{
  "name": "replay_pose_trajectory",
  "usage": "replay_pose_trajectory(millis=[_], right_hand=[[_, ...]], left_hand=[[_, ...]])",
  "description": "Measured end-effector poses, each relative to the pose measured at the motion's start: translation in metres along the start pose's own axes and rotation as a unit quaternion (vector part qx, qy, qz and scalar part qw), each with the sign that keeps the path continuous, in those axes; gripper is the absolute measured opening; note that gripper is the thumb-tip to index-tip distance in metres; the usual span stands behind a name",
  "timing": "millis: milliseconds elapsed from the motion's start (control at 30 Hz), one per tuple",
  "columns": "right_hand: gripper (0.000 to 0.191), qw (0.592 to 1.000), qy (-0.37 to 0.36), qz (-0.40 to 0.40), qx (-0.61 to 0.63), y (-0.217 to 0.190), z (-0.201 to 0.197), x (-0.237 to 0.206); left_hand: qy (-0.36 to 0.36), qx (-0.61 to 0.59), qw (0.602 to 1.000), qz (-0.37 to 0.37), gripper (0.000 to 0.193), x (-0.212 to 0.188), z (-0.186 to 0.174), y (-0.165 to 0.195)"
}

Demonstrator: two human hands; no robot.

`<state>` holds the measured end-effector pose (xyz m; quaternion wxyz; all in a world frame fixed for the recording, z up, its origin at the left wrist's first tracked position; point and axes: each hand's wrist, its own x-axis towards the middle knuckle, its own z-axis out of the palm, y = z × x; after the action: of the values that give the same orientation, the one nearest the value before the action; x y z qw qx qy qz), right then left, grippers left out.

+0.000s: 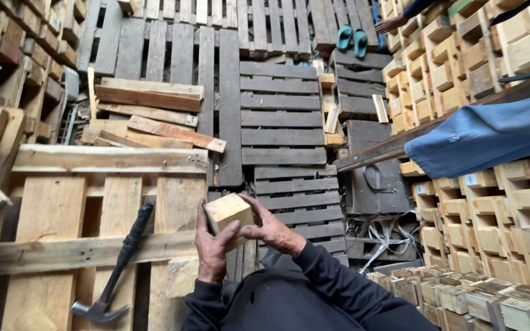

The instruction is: The person dismantles wooden pallets on the floor, prying boards loose with a claw hammer and pulling out nails by hand. They stack the removed boards aside and collect the cut wood blocks into a yellow plastic crate.

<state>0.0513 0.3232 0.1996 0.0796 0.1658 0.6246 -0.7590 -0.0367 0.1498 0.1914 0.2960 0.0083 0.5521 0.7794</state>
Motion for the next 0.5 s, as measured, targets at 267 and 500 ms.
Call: replay_pose_trajectory(millis=[267,500], right_hand=[[0.112,0.998,-0.008,-0.001,-0.069,0.021,-0.04,-0.019],[0.107,0.965,-0.101,-0.043,-0.239,0.033,-0.051,-0.031]], left_hand=[[-0.106,0.31,0.944,-0.023,0.125,0.01,0.018,-0.012],[-0.165,0.509,0.844,0.038,0.147,-0.002,0.006,-0.04]])
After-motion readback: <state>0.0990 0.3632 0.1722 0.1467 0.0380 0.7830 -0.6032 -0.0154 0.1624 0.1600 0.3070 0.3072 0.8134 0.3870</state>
